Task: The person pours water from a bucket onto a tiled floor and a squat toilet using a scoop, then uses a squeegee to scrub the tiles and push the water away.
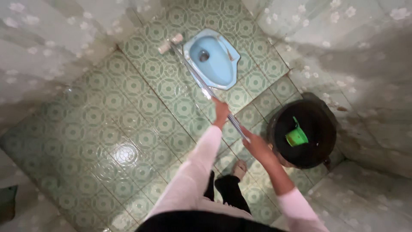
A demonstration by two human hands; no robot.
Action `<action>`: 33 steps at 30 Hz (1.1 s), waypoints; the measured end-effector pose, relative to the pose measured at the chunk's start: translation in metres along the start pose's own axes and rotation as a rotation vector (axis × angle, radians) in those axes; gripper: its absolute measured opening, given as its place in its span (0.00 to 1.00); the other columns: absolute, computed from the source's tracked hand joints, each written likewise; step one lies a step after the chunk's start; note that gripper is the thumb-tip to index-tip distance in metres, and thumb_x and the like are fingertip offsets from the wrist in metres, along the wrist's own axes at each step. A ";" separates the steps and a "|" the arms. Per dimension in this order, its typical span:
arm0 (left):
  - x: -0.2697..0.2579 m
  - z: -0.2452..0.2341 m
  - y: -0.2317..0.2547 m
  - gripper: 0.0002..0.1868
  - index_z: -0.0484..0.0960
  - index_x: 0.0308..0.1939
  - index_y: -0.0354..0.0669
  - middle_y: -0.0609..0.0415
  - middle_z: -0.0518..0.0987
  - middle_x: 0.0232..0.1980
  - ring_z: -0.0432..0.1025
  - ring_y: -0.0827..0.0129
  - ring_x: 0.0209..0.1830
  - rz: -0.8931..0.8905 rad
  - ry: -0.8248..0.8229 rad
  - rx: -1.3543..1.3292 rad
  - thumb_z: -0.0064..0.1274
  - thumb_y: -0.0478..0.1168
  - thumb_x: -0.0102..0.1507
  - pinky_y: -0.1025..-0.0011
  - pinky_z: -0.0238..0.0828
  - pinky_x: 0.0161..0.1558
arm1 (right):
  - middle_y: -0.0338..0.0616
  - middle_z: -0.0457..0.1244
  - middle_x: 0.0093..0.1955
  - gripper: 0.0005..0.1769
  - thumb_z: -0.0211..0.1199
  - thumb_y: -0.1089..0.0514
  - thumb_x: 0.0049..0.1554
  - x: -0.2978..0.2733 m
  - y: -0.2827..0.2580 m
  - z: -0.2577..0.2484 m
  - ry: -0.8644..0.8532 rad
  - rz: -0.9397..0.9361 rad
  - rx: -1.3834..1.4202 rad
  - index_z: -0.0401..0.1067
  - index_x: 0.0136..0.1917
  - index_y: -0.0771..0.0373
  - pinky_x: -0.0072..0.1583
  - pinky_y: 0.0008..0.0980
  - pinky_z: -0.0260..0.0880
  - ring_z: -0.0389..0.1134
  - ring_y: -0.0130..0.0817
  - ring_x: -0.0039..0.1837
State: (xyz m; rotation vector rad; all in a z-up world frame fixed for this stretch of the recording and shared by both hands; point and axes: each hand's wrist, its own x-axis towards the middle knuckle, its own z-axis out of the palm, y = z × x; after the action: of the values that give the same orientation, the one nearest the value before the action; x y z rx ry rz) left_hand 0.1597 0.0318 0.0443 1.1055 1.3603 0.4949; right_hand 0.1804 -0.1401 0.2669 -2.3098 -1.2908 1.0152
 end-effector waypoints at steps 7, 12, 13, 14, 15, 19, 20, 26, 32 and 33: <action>0.061 -0.033 0.031 0.43 0.33 0.72 0.39 0.31 0.80 0.43 0.77 0.43 0.38 0.073 0.008 0.148 0.47 0.38 0.63 0.48 0.72 0.49 | 0.60 0.64 0.69 0.33 0.59 0.60 0.60 0.059 0.019 0.024 0.012 -0.132 0.170 0.59 0.78 0.56 0.65 0.42 0.65 0.67 0.50 0.69; 0.128 -0.078 0.050 0.22 0.73 0.54 0.32 0.36 0.84 0.39 0.79 0.46 0.39 0.534 -0.099 0.788 0.56 0.44 0.63 0.40 0.61 0.66 | 0.63 0.68 0.55 0.33 0.56 0.56 0.61 0.130 -0.021 0.067 -0.059 0.131 -0.033 0.58 0.79 0.45 0.59 0.49 0.69 0.71 0.59 0.57; 0.127 -0.080 0.047 0.23 0.69 0.56 0.33 0.35 0.83 0.41 0.79 0.45 0.39 0.341 -0.085 0.555 0.55 0.43 0.63 0.40 0.62 0.64 | 0.63 0.68 0.55 0.33 0.56 0.56 0.61 0.125 -0.021 0.067 -0.048 0.106 -0.017 0.59 0.79 0.45 0.58 0.49 0.69 0.70 0.60 0.56; 0.115 -0.066 0.041 0.24 0.66 0.58 0.34 0.34 0.82 0.42 0.79 0.44 0.39 0.219 -0.064 0.381 0.54 0.43 0.63 0.41 0.64 0.62 | 0.63 0.68 0.55 0.33 0.57 0.55 0.61 0.117 -0.021 0.068 -0.037 0.082 0.000 0.59 0.79 0.46 0.58 0.50 0.69 0.70 0.61 0.56; 0.108 -0.057 0.038 0.25 0.62 0.60 0.35 0.33 0.81 0.43 0.79 0.44 0.40 0.176 -0.042 0.286 0.52 0.42 0.64 0.42 0.66 0.60 | 0.64 0.68 0.56 0.34 0.57 0.57 0.60 0.108 -0.015 0.059 -0.006 0.004 0.032 0.59 0.79 0.48 0.58 0.50 0.70 0.70 0.61 0.57; 0.050 0.005 0.009 0.32 0.48 0.67 0.38 0.29 0.78 0.49 0.79 0.41 0.41 0.093 -0.047 0.070 0.47 0.40 0.65 0.44 0.73 0.52 | 0.61 0.67 0.62 0.31 0.59 0.56 0.60 0.033 0.016 -0.018 0.034 -0.092 0.069 0.61 0.76 0.52 0.62 0.47 0.69 0.68 0.58 0.64; 0.032 0.022 0.004 0.34 0.44 0.69 0.39 0.28 0.77 0.50 0.79 0.40 0.41 0.055 -0.062 0.015 0.45 0.40 0.65 0.45 0.74 0.50 | 0.60 0.66 0.62 0.31 0.59 0.55 0.60 0.018 0.015 -0.033 -0.001 -0.014 0.023 0.62 0.76 0.51 0.63 0.46 0.68 0.67 0.58 0.65; 0.050 0.033 0.035 0.47 0.22 0.79 0.44 0.22 0.73 0.58 0.79 0.36 0.43 -0.101 -0.110 -0.187 0.37 0.36 0.66 0.48 0.85 0.38 | 0.60 0.67 0.65 0.29 0.59 0.55 0.61 0.043 0.024 -0.025 0.038 -0.061 0.076 0.64 0.75 0.53 0.65 0.44 0.68 0.67 0.55 0.67; 0.132 -0.021 0.060 0.51 0.20 0.77 0.34 0.22 0.79 0.50 0.76 0.34 0.48 0.167 0.001 0.174 0.42 0.38 0.63 0.49 0.75 0.50 | 0.65 0.68 0.59 0.33 0.53 0.55 0.63 0.133 0.001 0.042 -0.026 0.156 0.039 0.58 0.81 0.47 0.64 0.45 0.69 0.71 0.57 0.62; 0.134 -0.021 0.058 0.51 0.20 0.78 0.34 0.23 0.79 0.50 0.76 0.34 0.48 0.151 -0.008 0.161 0.42 0.38 0.63 0.49 0.75 0.50 | 0.66 0.69 0.58 0.34 0.52 0.55 0.64 0.133 -0.004 0.042 -0.071 0.233 0.030 0.58 0.82 0.45 0.64 0.45 0.70 0.72 0.58 0.60</action>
State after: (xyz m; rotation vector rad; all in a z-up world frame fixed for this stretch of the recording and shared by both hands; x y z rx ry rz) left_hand 0.1858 0.1761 0.0268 1.3475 1.3333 0.4957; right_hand 0.1941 -0.0305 0.1825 -2.4640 -1.0398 1.1910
